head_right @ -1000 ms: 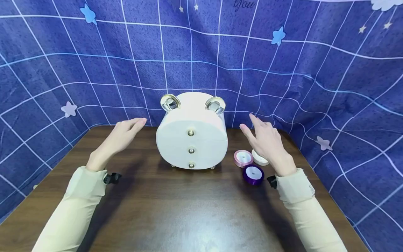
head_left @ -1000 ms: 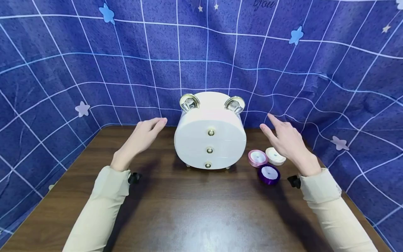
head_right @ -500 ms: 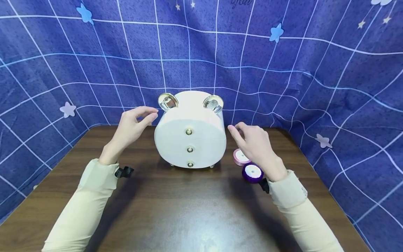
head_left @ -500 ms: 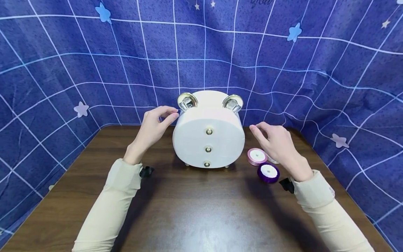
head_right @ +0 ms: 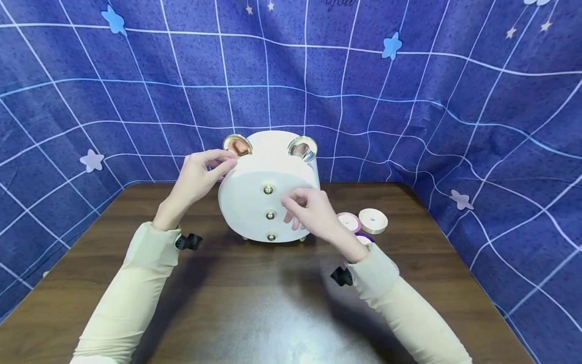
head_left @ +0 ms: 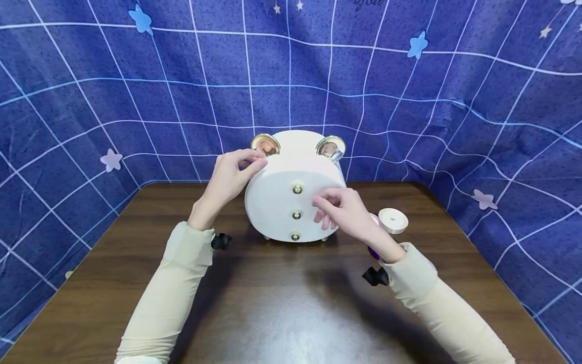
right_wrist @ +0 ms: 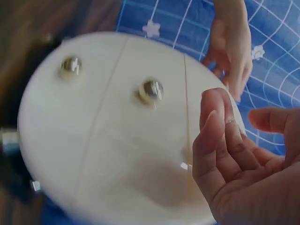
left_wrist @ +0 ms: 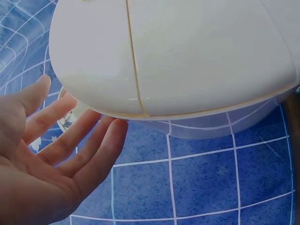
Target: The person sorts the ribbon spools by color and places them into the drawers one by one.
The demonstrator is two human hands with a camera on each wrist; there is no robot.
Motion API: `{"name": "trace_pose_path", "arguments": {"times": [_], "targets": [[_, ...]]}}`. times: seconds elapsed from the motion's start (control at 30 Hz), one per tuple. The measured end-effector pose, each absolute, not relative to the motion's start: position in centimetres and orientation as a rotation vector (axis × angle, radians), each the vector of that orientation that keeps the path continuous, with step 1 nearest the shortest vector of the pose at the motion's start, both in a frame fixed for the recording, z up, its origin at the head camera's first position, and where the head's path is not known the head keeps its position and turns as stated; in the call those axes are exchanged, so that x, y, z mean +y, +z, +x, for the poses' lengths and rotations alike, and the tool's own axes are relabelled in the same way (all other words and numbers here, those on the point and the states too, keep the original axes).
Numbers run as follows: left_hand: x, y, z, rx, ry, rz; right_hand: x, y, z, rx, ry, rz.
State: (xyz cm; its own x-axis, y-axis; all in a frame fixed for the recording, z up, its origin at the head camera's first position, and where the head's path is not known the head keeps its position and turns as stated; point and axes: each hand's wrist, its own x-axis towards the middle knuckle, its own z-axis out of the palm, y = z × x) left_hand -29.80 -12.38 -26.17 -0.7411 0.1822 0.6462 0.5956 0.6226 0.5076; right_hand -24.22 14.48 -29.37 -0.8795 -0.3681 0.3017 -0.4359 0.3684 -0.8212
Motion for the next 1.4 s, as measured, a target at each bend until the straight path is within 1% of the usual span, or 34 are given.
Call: {"name": "trace_pose_path", "arguments": {"times": [0.13,0.27,0.4,0.5,0.7,1.4], "targets": [[-12.4,-26.0,-29.7,-2.357,-0.955,-0.583,12.3,-29.8,-24.9,-2.514,2.0,0.663],[-12.1,-25.9,-29.5,-2.402,-0.927,-0.562,10.6,-29.7,-25.2,-2.467,2.368,0.485],[-12.0,-25.7,-29.4,-2.427,-0.929,-0.552,9.4,-29.5,-25.3,-2.392,2.602,0.318],[-11.8,-25.7,-29.4,-2.437,-0.939,-0.546,8.9,-29.4,-25.2,-2.308,2.712,0.246],[-11.7,-25.7,-29.5,-2.43,-0.942,-0.52,8.5,-29.3,-25.2,-2.217,2.787,0.223],[-11.7,-25.5,-29.5,-2.453,-0.915,-0.51,8.6,-29.3,-24.4,-2.239,2.77,0.231]]}}
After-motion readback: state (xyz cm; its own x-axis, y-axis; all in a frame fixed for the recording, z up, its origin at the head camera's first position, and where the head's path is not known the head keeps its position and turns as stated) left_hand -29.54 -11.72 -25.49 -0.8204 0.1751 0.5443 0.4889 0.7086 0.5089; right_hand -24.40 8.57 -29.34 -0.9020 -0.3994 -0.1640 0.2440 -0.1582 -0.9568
